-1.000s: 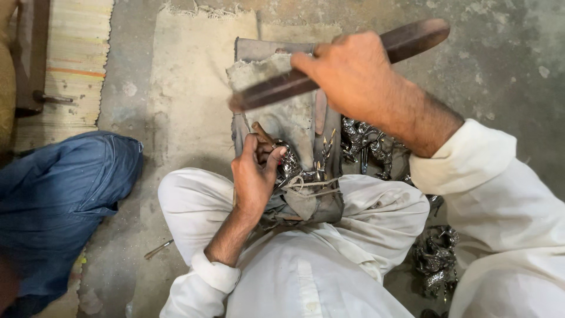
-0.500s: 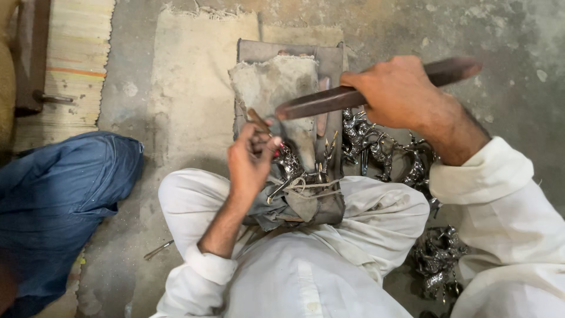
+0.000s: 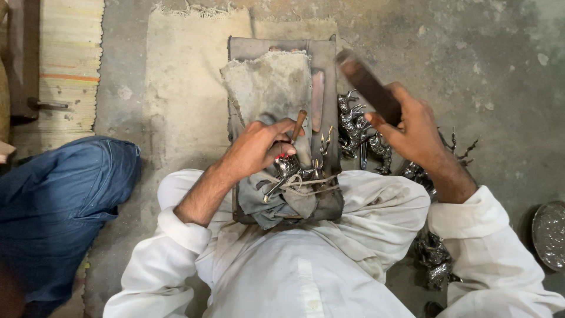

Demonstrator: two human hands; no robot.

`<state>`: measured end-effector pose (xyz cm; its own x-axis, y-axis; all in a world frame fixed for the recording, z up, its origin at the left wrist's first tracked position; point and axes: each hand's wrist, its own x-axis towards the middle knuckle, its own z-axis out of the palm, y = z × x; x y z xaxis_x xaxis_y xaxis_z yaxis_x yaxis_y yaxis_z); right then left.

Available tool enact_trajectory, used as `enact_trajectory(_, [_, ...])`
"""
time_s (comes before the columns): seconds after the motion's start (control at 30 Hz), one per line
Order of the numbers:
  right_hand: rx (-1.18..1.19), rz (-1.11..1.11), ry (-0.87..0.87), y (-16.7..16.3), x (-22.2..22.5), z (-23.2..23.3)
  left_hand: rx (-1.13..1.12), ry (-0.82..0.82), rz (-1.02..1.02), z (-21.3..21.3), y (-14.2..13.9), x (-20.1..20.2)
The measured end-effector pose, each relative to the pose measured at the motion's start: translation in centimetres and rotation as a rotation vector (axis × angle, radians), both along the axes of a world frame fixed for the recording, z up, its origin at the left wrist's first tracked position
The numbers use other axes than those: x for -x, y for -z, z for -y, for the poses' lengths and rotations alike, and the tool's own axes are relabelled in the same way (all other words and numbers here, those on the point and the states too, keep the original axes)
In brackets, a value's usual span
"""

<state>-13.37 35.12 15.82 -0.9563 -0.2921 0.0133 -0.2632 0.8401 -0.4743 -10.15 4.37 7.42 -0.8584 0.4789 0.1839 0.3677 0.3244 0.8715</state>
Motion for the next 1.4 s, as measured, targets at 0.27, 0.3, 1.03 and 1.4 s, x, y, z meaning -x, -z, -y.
enact_trajectory(0.27, [-0.304,-0.084,-0.205,-1.7,0.7,0.2,-0.037,-0.097,-0.005,0.0,0.2,-1.3])
enact_trajectory(0.3, [-0.379,-0.136,-0.248,-1.9,0.9,0.5,-0.032,-0.129,-0.003,0.0,0.3,-1.6])
enact_trajectory(1.03, [-0.419,-0.120,-0.463,-3.6,3.9,5.8,-0.328,-0.687,0.110,-1.7,3.5,-4.8])
enact_trajectory(1.4, [-0.279,-0.490,-0.568,-3.9,3.4,6.9,-0.084,-0.783,-0.052,-2.5,3.3,-5.5])
